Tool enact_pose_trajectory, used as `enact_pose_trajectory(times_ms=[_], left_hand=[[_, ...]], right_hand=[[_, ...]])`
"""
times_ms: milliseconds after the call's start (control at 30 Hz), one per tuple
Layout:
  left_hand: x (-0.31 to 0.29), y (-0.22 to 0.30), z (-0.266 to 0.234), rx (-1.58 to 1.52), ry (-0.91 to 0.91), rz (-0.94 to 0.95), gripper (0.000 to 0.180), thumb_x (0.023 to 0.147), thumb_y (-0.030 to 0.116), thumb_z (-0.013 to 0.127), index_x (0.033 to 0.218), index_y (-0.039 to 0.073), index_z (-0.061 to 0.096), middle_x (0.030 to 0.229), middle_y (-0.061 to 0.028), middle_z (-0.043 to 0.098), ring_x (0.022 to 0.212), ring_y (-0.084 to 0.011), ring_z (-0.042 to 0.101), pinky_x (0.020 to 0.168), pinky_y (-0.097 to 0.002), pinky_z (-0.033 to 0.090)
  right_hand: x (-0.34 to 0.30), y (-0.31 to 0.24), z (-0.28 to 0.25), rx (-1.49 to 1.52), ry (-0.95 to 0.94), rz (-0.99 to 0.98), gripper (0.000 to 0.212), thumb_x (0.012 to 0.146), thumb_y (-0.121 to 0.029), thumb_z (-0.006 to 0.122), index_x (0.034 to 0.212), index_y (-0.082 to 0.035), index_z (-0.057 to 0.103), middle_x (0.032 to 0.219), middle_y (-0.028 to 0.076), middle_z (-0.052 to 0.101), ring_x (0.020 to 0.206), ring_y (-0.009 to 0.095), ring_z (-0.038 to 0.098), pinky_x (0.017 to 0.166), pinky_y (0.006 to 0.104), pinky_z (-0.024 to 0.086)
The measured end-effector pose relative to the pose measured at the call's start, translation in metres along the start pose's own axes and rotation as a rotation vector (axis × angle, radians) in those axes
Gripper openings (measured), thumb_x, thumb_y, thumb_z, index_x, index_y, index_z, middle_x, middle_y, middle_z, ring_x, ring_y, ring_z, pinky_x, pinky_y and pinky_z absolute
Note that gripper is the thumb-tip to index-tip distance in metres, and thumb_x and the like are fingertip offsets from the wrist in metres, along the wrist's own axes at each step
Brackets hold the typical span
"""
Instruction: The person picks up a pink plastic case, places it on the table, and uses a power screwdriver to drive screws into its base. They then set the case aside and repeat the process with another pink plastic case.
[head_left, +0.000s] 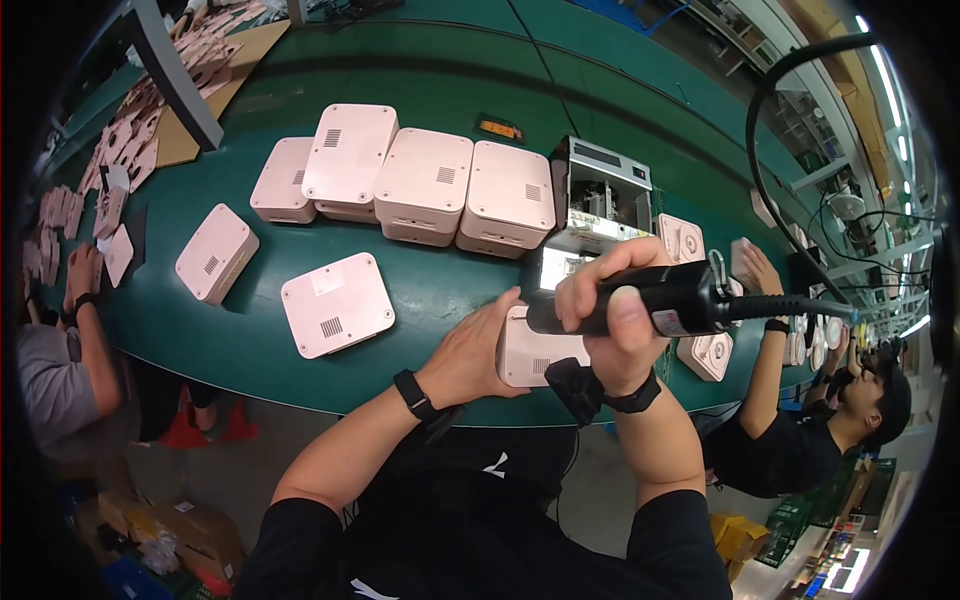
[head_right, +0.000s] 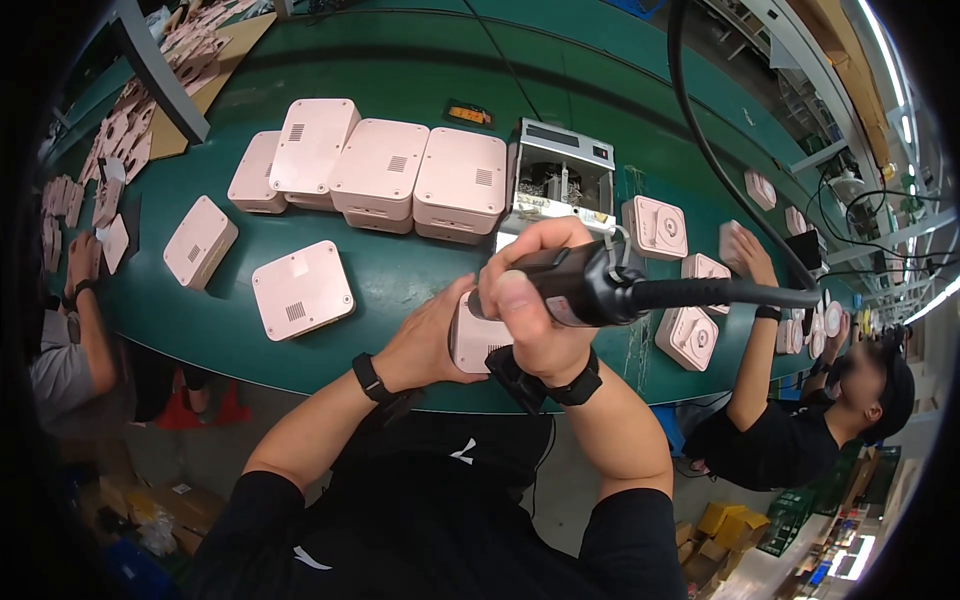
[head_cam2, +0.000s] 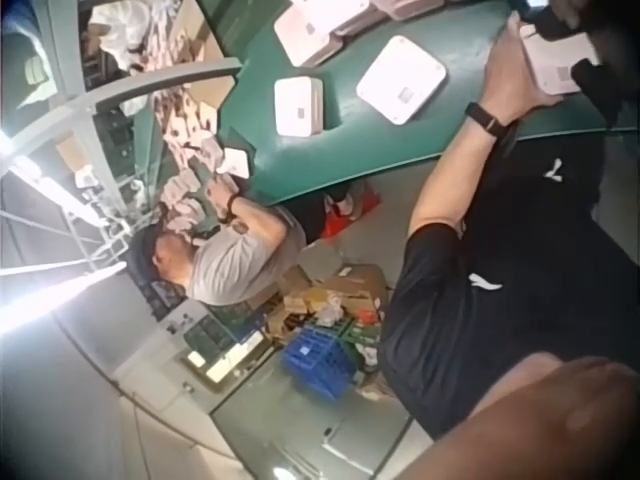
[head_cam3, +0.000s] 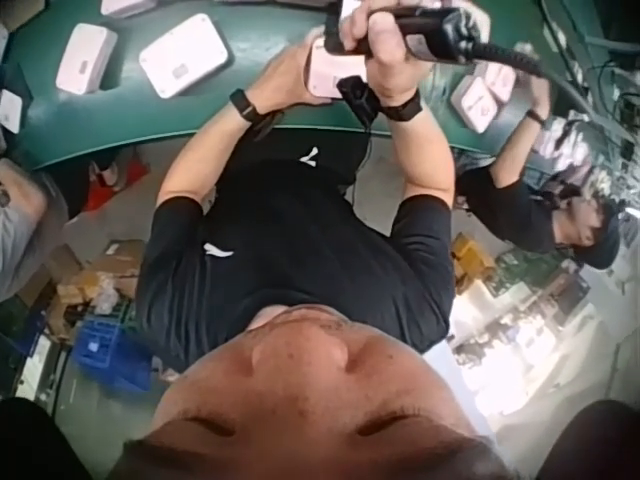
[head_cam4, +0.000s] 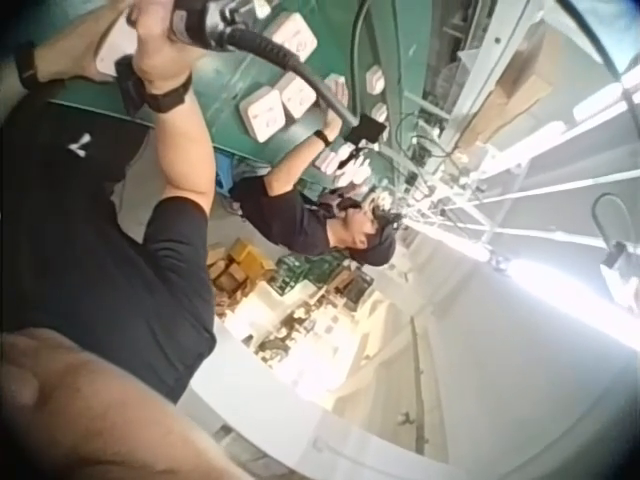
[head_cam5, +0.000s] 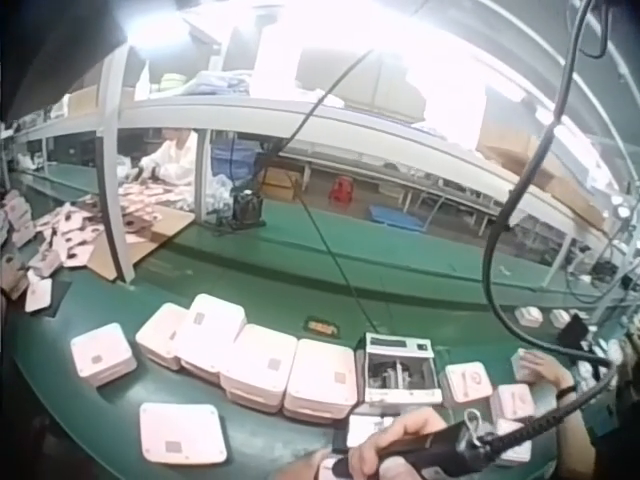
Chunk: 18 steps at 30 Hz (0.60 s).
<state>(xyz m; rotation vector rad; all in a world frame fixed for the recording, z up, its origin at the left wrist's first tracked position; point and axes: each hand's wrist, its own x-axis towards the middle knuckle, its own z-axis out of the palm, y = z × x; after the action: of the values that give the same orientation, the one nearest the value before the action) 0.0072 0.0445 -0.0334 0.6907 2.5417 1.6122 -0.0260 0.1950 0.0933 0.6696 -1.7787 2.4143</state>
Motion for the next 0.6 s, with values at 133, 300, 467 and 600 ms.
enact_pose_trajectory(times_ms=[133,300,467,600], left_hand=[[0.001,-0.006,0.001,-0.013,0.02,0.059,0.122,0.056,0.024,0.092,0.152,0.003,0.019,0.132,-0.0216,0.052,0.123,-0.0387,0.051,0.105,-0.0432,0.042],[-0.001,-0.013,0.001,0.061,0.063,0.14,0.126,0.056,0.022,0.092,0.155,0.004,0.014,0.133,-0.022,0.051,0.123,-0.0399,0.051,0.105,-0.0451,0.041],[-0.001,-0.01,0.004,0.059,0.058,0.155,0.125,0.056,0.022,0.092,0.155,0.006,0.017,0.134,-0.0225,0.05,0.123,-0.0407,0.05,0.105,-0.0463,0.041],[-0.001,-0.008,0.005,0.039,0.029,0.144,0.124,0.057,0.023,0.092,0.154,0.004,0.017,0.135,-0.0223,0.05,0.123,-0.041,0.05,0.105,-0.0471,0.04]], right_hand=[[-0.001,0.003,0.011,-0.008,-0.041,-0.013,0.041,0.089,-0.032,0.068,0.102,-0.005,0.041,0.071,0.01,0.053,0.056,0.016,0.049,0.056,0.0321,0.045],[-0.002,0.01,0.011,-0.101,-0.12,-0.003,0.041,0.09,-0.032,0.068,0.102,-0.005,0.04,0.07,0.01,0.053,0.057,0.015,0.048,0.055,0.0305,0.044],[-0.002,0.017,0.008,-0.125,-0.103,-0.029,0.04,0.09,-0.031,0.068,0.102,-0.005,0.04,0.069,0.009,0.053,0.056,0.015,0.048,0.054,0.0303,0.044],[-0.002,0.009,0.01,-0.153,-0.047,-0.049,0.035,0.092,-0.029,0.065,0.102,-0.006,0.043,0.069,0.009,0.052,0.054,0.015,0.047,0.053,0.0311,0.044]])
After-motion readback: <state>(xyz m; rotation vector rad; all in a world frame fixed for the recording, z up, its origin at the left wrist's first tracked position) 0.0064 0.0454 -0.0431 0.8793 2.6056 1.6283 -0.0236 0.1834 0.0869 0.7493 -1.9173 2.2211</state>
